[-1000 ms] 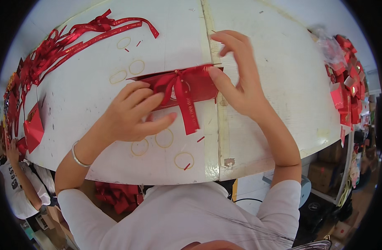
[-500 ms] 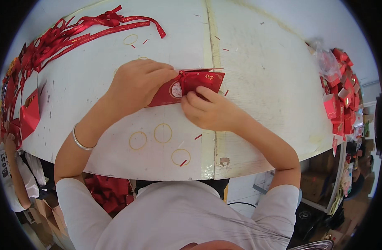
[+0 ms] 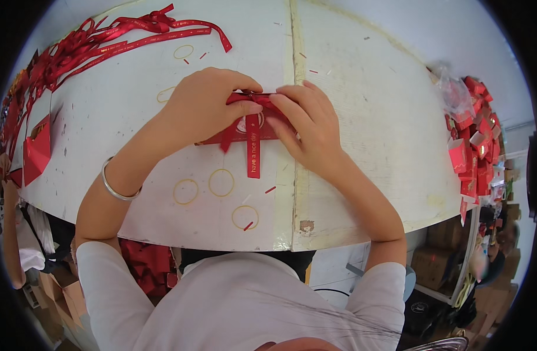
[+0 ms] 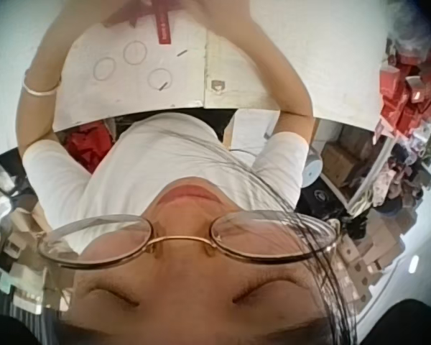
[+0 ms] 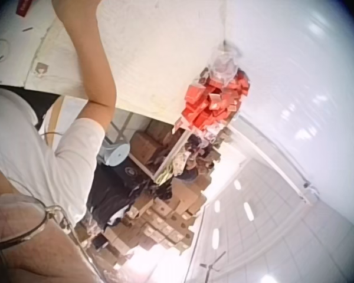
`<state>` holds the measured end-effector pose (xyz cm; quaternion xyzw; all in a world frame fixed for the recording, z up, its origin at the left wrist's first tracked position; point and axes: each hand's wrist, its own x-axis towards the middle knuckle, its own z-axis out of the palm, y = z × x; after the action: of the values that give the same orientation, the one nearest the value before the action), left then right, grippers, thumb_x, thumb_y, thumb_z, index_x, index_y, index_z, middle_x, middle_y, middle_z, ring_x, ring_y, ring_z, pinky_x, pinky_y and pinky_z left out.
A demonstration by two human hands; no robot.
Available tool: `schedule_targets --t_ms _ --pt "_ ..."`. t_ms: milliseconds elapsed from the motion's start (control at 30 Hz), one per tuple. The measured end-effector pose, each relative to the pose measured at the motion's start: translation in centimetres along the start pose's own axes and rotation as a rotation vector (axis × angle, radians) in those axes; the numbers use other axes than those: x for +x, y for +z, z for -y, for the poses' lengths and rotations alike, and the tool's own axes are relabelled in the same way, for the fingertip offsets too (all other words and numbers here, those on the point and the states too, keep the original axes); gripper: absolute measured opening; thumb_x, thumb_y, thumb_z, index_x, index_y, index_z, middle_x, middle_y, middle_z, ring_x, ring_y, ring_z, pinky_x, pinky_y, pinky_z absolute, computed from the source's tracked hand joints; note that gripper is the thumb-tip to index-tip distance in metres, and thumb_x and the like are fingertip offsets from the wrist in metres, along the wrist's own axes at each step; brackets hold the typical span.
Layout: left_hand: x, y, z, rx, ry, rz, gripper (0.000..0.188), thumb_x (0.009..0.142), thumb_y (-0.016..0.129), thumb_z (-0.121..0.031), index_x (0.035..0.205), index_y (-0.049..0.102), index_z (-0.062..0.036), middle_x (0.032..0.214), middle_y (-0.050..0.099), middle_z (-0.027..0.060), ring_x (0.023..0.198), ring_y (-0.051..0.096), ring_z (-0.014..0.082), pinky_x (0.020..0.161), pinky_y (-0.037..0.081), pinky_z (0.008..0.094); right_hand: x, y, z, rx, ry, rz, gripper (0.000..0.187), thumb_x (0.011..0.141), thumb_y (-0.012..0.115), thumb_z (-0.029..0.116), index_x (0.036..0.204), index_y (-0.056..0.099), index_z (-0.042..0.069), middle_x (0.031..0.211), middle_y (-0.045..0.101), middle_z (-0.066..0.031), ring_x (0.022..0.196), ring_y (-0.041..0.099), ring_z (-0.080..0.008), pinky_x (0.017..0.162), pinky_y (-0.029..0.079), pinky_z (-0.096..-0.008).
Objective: The person assembles small red paper gift boxes by folding the sides, inserting small items, and tying red ribbons around them. The person repeatedly folds the box flaps, places items inside, and secures the closure with a ribbon bow.
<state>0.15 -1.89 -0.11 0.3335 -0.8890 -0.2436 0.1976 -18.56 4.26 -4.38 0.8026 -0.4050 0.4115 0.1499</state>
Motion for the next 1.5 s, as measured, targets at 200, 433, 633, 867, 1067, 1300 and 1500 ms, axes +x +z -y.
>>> schedule_targets --t_ms 200,433,633,867,1067,1300,1500 --pt "-0.2 0.8 -0.8 0.088 -0.021 -0.059 0.026 0.073 0.07 -0.013 0.097 0.063 -0.0065 0.083 0.065 0.007 0.075 0.062 0.0231 0.067 0.048 0.032 2.6 -0.3 -1.2 0.016 0.134 0.312 0.021 0.076 0.063 0.008 0.097 0.061 0.007 0.084 0.055 -0.0088 0.066 0.055 -0.0219 0.057 0.047 -0.0303" --pt "-1.0 1.3 -0.3 0.211 -0.008 -0.117 0.028 0.074 0.071 -0.022 0.098 0.065 -0.0087 0.08 0.065 0.007 0.071 0.061 0.0243 0.065 0.048 0.0332 0.3 -1.3 -2.1 0.607 0.53 0.059 0.04 0.078 0.068 0.02 0.114 0.056 0.006 0.103 0.058 -0.0112 0.093 0.057 -0.0226 0.086 0.046 -0.0329" --pt "-0.9 1.6 0.5 0.057 0.083 -0.227 0.023 0.076 0.067 -0.023 0.092 0.069 -0.0076 0.074 0.066 0.0077 0.069 0.062 0.0255 0.061 0.048 0.034 0.4 -0.3 -0.9 0.497 0.257 0.113 0.022 0.077 0.066 0.008 0.098 0.062 0.003 0.095 0.06 -0.0099 0.086 0.057 -0.0239 0.075 0.046 -0.0321" --pt "-1.5 2.5 0.5 0.169 0.302 -0.367 0.01 0.078 0.066 -0.011 0.086 0.069 -0.0051 0.077 0.067 0.0082 0.064 0.06 0.0224 0.057 0.047 0.0299 0.0 0.8 -0.1 0.898 0.745 0.003 0.008 0.083 0.056 0.002 0.088 0.062 -0.001 0.083 0.062 -0.0058 0.076 0.058 -0.0133 0.066 0.048 -0.0251" --pt "-1.2 2.8 1.5 0.144 0.369 -0.376 0.013 0.08 0.064 -0.015 0.087 0.067 -0.0059 0.074 0.066 0.0083 0.063 0.06 0.0238 0.056 0.047 0.0316 0.9 0.4 -0.1 1.148 1.026 -0.036 0.01 0.083 0.054 0.001 0.089 0.061 -0.002 0.083 0.062 -0.0056 0.075 0.058 -0.0103 0.067 0.048 -0.0234" --pt "-2.0 1.6 0.6 0.375 0.131 -0.136 0.018 0.082 0.062 -0.021 0.09 0.063 -0.0051 0.076 0.065 0.0108 0.064 0.059 0.0299 0.059 0.046 0.0368 0.4 -1.9 -3.0 1.185 0.621 0.325 0.069 0.081 0.065 0.03 0.138 0.032 0.009 0.125 0.046 -0.0132 0.114 0.045 -0.0208 0.099 0.035 -0.0359" --pt "-16.7 -9.9 -0.1 0.245 -0.171 -0.202 0.035 0.084 0.062 -0.017 0.111 0.056 0.004 0.089 0.064 0.0171 0.077 0.062 0.0251 0.071 0.046 0.0326 -1.4 -0.3 -4.3 1.083 0.792 0.326 0.061 0.088 0.056 0.036 0.136 0.034 0.008 0.127 0.048 -0.0132 0.123 0.041 -0.0237 0.104 0.031 -0.0389"
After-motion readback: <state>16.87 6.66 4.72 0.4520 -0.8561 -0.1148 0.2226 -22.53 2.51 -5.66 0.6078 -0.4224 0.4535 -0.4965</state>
